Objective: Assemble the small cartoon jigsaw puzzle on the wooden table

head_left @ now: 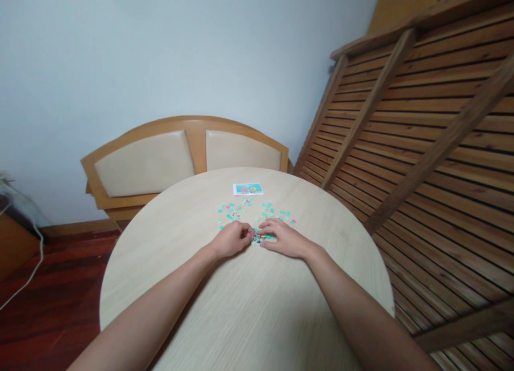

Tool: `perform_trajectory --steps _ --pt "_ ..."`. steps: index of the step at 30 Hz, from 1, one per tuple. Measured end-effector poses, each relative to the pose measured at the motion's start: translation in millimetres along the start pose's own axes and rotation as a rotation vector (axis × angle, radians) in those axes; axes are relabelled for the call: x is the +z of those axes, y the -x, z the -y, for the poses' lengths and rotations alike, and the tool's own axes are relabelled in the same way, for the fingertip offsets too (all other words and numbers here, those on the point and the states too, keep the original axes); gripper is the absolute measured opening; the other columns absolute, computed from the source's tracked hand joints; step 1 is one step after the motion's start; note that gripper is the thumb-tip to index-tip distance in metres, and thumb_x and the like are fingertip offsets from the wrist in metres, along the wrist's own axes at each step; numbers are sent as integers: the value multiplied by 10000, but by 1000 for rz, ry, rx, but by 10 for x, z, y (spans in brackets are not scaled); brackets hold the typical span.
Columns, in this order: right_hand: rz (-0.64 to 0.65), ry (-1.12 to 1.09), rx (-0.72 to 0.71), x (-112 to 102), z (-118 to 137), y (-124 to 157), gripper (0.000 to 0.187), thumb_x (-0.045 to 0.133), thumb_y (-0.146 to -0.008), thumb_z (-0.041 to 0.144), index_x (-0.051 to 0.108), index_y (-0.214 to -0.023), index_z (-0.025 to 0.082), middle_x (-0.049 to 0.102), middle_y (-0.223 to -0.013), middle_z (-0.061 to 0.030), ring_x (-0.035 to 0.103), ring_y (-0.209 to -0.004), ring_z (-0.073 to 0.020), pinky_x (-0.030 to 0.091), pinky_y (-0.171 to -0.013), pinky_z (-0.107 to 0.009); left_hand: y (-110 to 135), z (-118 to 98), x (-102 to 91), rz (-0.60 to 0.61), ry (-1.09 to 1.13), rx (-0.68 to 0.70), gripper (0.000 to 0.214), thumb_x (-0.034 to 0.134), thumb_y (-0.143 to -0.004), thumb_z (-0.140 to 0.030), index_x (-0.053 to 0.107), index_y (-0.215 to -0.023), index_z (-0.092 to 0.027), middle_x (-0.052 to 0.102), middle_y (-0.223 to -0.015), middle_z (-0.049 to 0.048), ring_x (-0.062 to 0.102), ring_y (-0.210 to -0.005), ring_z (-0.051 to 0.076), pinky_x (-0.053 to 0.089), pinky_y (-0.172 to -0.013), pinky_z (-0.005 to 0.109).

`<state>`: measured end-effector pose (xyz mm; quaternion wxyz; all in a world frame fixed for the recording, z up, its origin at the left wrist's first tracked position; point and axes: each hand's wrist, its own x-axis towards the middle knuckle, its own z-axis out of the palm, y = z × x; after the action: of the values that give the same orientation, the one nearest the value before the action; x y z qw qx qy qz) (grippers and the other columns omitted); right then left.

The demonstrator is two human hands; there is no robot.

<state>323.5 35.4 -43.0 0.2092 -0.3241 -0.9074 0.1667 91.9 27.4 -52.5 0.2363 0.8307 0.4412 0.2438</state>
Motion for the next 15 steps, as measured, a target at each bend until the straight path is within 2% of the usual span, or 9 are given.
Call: perform_trajectory --steps 15 --pt "-15 -19 -30 15 -23 2 338 689 -867 357 712 -1190 258 640 -1196 -87 516 -1200 -258 381 -1078 -414 24 -150 -31 -17 -191 0 238 530 -849 -237 751 -920 -183 740 -866 57 652 -785 178 465 -745 245"
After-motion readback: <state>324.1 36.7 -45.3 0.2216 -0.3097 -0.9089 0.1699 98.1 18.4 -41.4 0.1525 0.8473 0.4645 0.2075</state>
